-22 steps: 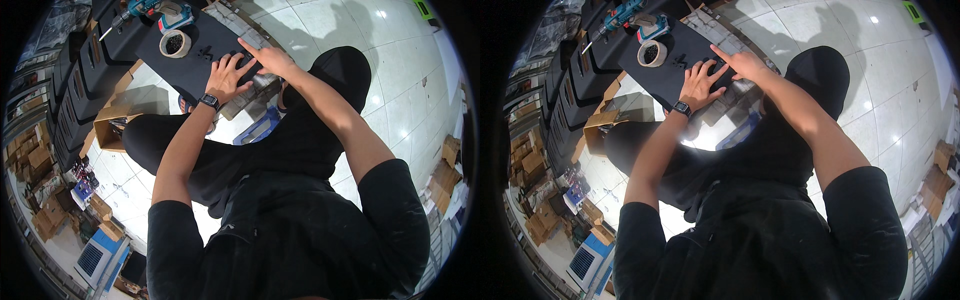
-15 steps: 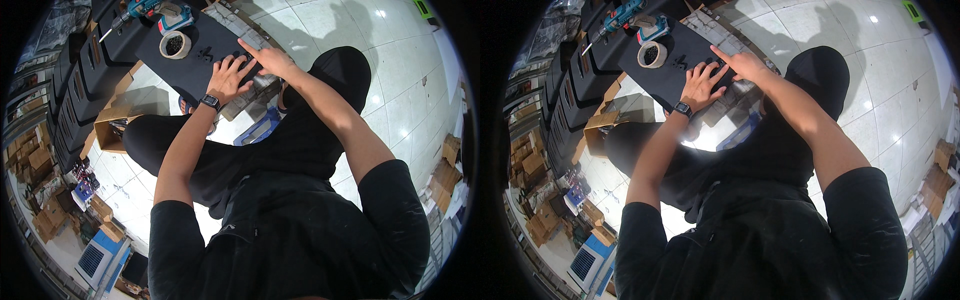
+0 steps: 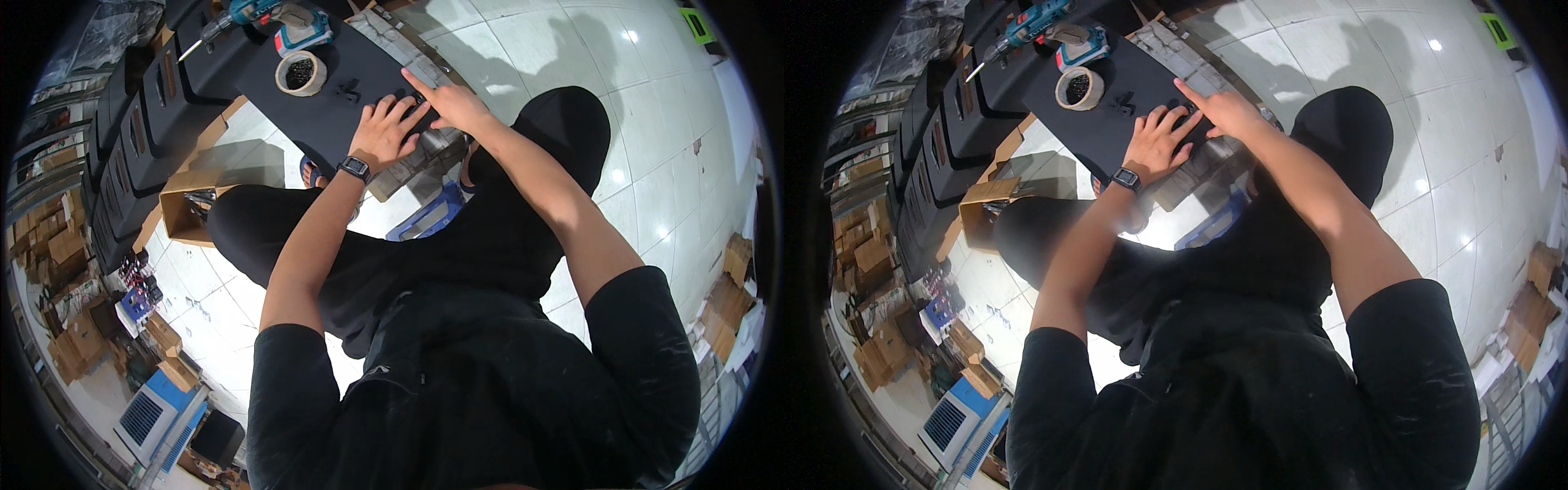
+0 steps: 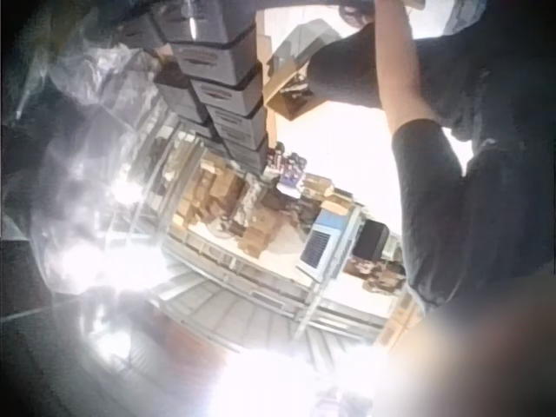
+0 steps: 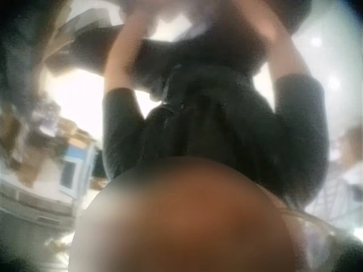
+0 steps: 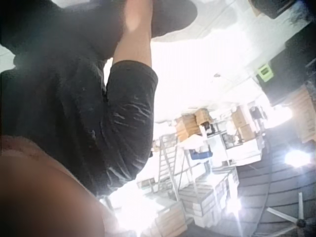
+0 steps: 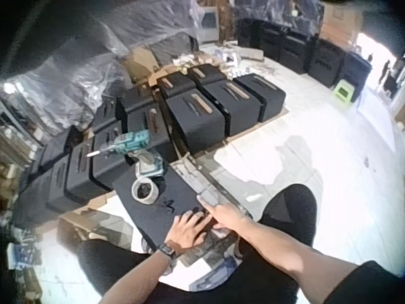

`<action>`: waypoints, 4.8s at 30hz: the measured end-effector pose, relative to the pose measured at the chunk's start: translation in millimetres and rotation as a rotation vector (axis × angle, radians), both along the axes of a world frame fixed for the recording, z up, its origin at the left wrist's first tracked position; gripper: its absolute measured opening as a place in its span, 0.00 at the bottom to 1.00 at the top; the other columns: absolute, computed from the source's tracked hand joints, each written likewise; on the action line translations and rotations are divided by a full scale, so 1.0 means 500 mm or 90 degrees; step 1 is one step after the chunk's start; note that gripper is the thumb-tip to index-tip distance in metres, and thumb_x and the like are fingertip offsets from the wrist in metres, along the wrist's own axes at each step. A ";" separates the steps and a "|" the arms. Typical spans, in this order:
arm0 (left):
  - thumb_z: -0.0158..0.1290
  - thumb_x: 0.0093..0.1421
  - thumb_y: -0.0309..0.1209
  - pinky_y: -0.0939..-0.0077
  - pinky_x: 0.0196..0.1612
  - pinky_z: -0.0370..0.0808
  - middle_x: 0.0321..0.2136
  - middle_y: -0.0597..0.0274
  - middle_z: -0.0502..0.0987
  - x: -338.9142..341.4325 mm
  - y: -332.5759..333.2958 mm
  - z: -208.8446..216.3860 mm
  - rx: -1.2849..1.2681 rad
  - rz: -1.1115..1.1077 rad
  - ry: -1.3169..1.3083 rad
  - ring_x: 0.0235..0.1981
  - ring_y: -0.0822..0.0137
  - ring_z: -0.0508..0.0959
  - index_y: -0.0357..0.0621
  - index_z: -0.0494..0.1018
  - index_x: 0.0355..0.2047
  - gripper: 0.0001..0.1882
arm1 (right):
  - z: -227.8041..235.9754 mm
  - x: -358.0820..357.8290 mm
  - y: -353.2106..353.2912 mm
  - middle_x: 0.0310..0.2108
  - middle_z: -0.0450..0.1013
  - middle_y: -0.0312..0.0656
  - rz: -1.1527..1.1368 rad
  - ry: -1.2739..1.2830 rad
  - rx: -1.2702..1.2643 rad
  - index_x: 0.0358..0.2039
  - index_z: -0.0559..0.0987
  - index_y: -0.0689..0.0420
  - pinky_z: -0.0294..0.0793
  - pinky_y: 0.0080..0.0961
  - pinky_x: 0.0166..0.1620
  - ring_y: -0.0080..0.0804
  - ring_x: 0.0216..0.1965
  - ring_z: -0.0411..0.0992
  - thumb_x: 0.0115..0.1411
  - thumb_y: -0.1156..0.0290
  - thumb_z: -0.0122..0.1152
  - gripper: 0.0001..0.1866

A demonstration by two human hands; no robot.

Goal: The person assembles black plastic parts by hand and with a cordless drill. They pick up parts, align them, and fasten them together using screws and a drill in a warehouse-like room.

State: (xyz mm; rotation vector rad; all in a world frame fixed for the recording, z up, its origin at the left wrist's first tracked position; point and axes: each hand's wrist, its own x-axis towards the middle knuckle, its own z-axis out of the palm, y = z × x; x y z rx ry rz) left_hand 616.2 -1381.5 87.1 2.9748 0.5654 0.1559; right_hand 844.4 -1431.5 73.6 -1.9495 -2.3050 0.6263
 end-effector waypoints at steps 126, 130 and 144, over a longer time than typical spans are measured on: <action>0.67 0.56 0.38 0.55 0.48 0.83 0.57 0.36 0.75 -0.229 -0.241 -0.011 -0.391 0.631 -0.057 0.50 0.40 0.83 0.35 0.27 0.77 0.66 | 0.021 -0.383 -0.013 0.28 0.82 0.51 -0.118 0.423 0.039 0.39 0.80 0.59 0.81 0.46 0.40 0.55 0.34 0.82 0.64 0.68 0.68 0.09; 0.68 0.55 0.36 0.52 0.52 0.81 0.57 0.36 0.73 -0.219 -0.233 0.044 -0.339 0.689 -0.130 0.54 0.38 0.80 0.37 0.43 0.77 0.58 | 0.024 -0.363 -0.026 0.29 0.82 0.50 -0.070 0.371 0.070 0.37 0.79 0.59 0.81 0.47 0.40 0.55 0.35 0.82 0.63 0.67 0.69 0.10; 0.69 0.58 0.34 0.58 0.49 0.77 0.42 0.54 0.79 -0.253 -0.170 0.006 -0.153 0.618 -0.342 0.44 0.51 0.80 0.47 0.84 0.45 0.15 | 0.096 -0.305 0.005 0.51 0.80 0.47 0.209 0.206 -0.017 0.49 0.84 0.53 0.79 0.43 0.52 0.46 0.52 0.78 0.61 0.63 0.72 0.17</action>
